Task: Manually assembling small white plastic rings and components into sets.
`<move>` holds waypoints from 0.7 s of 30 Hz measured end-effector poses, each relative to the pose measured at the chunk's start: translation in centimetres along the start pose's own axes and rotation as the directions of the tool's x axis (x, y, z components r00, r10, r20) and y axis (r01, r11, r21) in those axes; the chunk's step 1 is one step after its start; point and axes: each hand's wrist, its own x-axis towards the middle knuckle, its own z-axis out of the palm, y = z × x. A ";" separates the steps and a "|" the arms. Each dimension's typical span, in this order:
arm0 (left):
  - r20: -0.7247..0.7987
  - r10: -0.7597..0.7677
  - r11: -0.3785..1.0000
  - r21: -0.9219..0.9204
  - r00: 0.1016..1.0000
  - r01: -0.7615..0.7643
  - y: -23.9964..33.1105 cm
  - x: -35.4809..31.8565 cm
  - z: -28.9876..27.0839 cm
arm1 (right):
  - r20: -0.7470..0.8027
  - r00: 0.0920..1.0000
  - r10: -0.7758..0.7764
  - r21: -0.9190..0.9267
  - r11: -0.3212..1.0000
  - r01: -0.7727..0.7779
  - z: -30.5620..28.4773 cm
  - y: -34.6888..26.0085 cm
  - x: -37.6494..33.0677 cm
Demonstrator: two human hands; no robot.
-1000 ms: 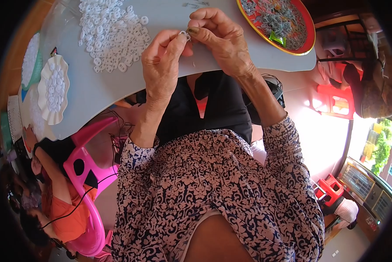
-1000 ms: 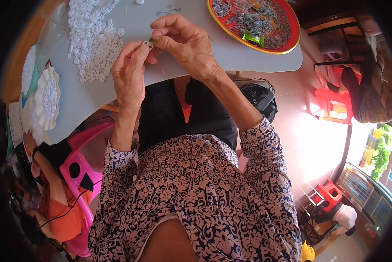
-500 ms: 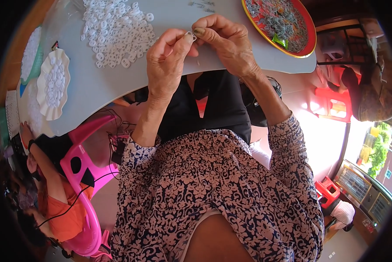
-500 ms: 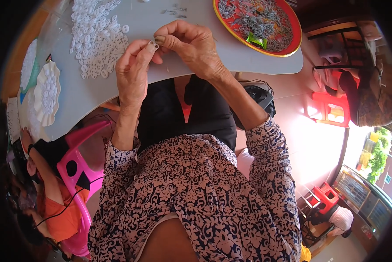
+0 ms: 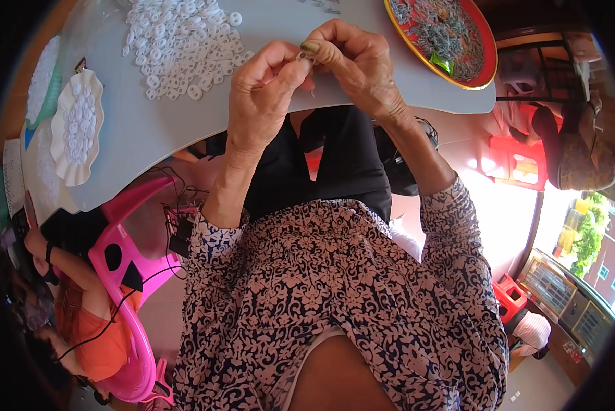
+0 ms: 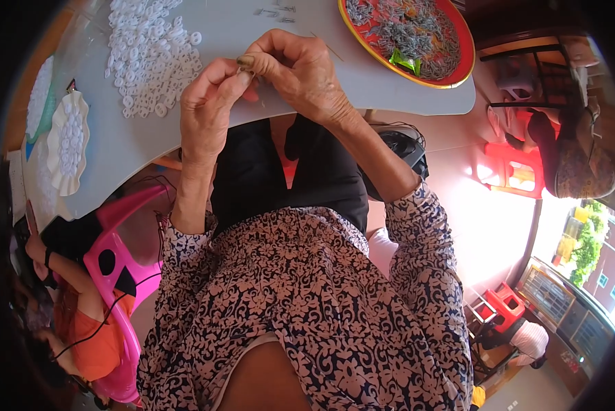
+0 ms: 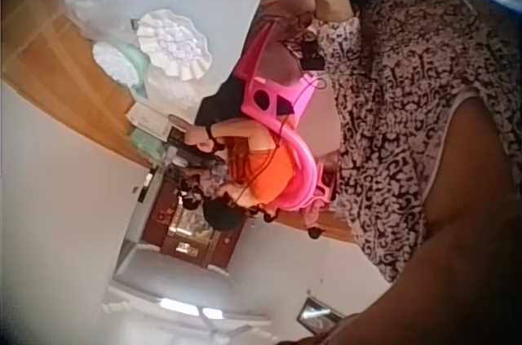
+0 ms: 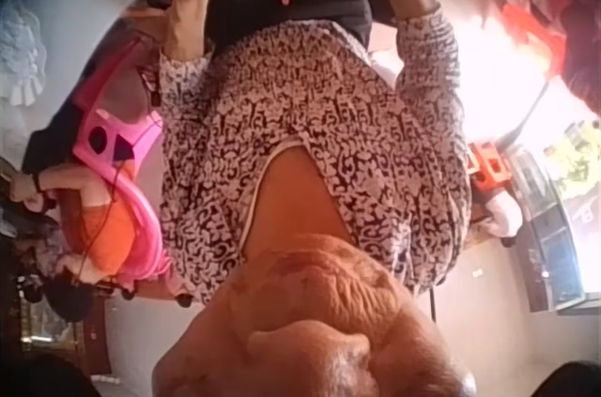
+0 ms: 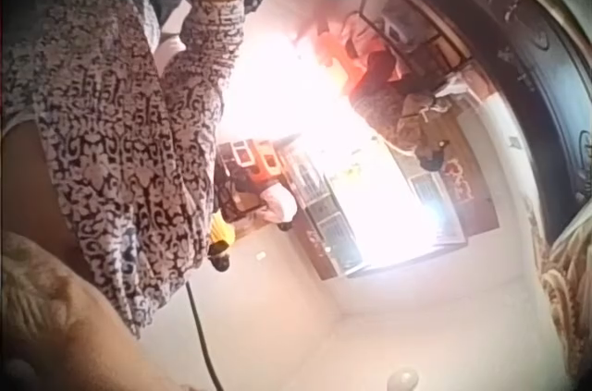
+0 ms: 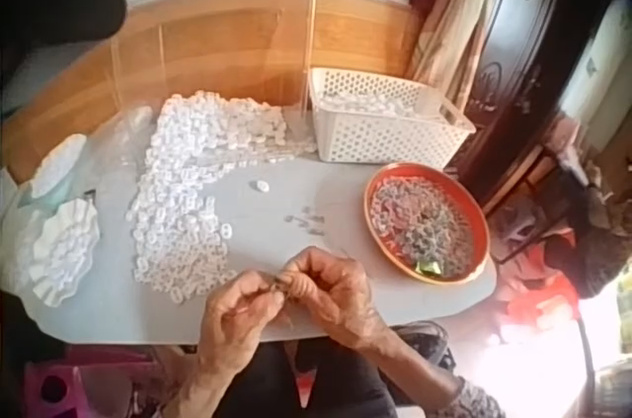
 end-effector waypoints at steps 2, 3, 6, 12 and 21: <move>-0.028 0.000 1.000 -0.002 1.000 0.000 0.1 -0.1 0.2 | -0.038 0.998 0.059 -0.020 0.998 -0.060 0.0 0.0 -0.1; -0.029 0.004 1.000 -0.001 1.000 -0.004 0.0 -0.1 0.2 | -0.036 0.998 0.055 -0.020 0.998 -0.056 0.1 -0.2 -0.1; -0.067 0.023 1.000 -0.008 0.997 -0.024 -0.1 -0.3 0.3 | -0.093 0.993 0.073 0.142 0.988 -0.059 0.1 -0.4 -0.2; -0.065 0.037 0.999 0.014 0.997 -0.036 -0.2 -0.3 0.3 | -0.010 1.000 0.021 -0.016 1.000 -0.021 0.0 -0.1 -0.3; -0.124 0.078 0.997 0.038 0.989 -0.073 -0.1 0.0 0.8 | 0.012 1.000 0.007 0.114 0.993 -0.008 0.2 -0.6 0.0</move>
